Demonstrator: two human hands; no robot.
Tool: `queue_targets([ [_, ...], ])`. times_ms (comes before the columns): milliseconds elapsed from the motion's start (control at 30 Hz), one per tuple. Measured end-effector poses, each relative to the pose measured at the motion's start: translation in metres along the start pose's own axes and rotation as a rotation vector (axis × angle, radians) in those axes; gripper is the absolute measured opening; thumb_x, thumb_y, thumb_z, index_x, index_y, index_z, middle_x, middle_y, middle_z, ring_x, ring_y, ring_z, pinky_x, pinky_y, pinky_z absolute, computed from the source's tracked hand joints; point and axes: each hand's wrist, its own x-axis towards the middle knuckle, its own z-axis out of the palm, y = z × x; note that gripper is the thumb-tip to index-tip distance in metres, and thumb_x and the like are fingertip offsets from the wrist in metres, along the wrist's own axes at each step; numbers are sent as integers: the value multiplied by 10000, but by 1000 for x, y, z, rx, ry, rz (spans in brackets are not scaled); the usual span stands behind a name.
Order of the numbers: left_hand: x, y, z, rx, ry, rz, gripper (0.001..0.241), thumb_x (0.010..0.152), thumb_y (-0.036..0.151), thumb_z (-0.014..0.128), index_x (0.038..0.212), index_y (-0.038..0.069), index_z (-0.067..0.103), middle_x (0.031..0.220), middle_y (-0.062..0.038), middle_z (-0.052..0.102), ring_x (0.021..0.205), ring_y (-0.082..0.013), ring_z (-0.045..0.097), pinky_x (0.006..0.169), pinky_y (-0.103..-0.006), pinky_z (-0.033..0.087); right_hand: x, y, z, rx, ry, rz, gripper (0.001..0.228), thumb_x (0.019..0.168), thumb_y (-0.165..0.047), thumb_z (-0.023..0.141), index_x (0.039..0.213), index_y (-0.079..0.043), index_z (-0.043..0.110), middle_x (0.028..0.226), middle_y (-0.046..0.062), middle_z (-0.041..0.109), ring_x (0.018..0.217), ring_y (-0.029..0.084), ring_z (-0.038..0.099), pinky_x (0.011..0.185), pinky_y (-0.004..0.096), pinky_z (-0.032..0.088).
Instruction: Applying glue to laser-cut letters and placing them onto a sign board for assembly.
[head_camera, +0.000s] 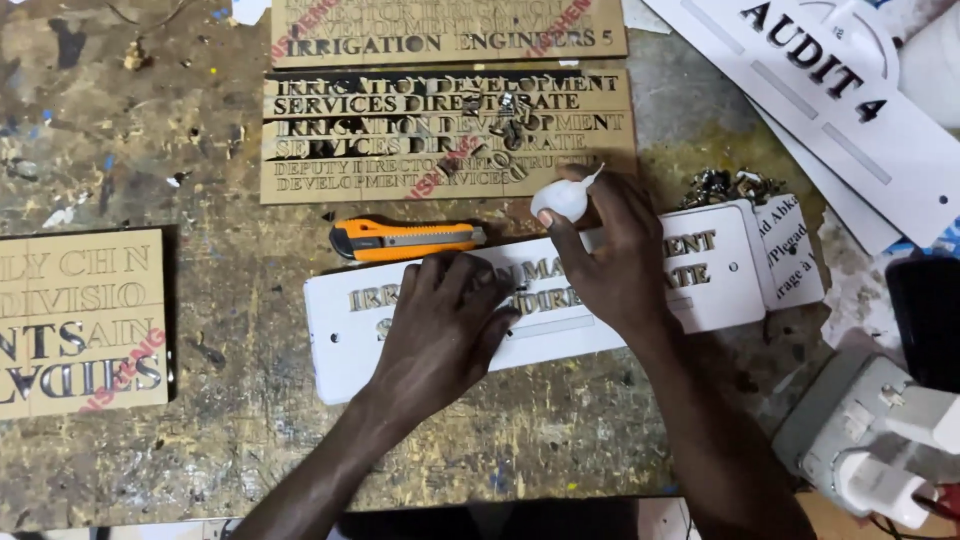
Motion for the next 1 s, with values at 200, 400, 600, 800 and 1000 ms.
queue_targets([
  [200, -7, -6, 8, -18, -13, 59, 545, 1006, 158, 818, 1542, 143, 716, 1355, -179, 712, 1180, -412, 598, 892, -557, 498, -3, 4, 1, -44, 16, -26, 306, 1121, -157, 790, 1382, -5, 738, 1275, 169, 781, 1195, 362, 722, 1005, 456, 567],
  [400, -4, 0, 4, 18, 85, 79, 403, 1097, 324, 753, 1468, 169, 723, 1298, -57, 756, 1161, -348, 593, 869, -509, 440, -2, 4, 1, -53, 21, -65, 301, 1121, -130, 786, 1382, 12, 740, 1235, 170, 774, 1129, 352, 697, 946, 447, 558],
  [600, -5, 2, 13, -8, 104, 13, 434, 1099, 304, 765, 1489, 124, 696, 1304, -87, 782, 1131, -340, 609, 883, -517, 464, -3, 1, 2, -50, 5, -49, 319, 1122, -135, 791, 1402, 8, 734, 1189, 148, 762, 1051, 308, 680, 878, 418, 567],
  [800, -6, 0, 2, -112, 112, 51, 357, 1084, 91, 730, 1438, 54, 695, 1330, -129, 763, 1171, -370, 595, 891, -508, 438, -3, -1, 0, -11, 1, -75, 316, 1133, -106, 786, 1416, 15, 715, 1290, 188, 765, 1190, 353, 714, 942, 435, 602],
  [1000, -8, -5, -3, -199, 77, 50, 441, 1002, 4, 741, 1436, 74, 709, 1323, -96, 786, 1257, -359, 586, 933, -502, 436, -6, 0, 0, -8, -12, -53, 317, 1135, -133, 792, 1411, 2, 716, 1229, 178, 743, 1087, 315, 694, 856, 410, 599],
])
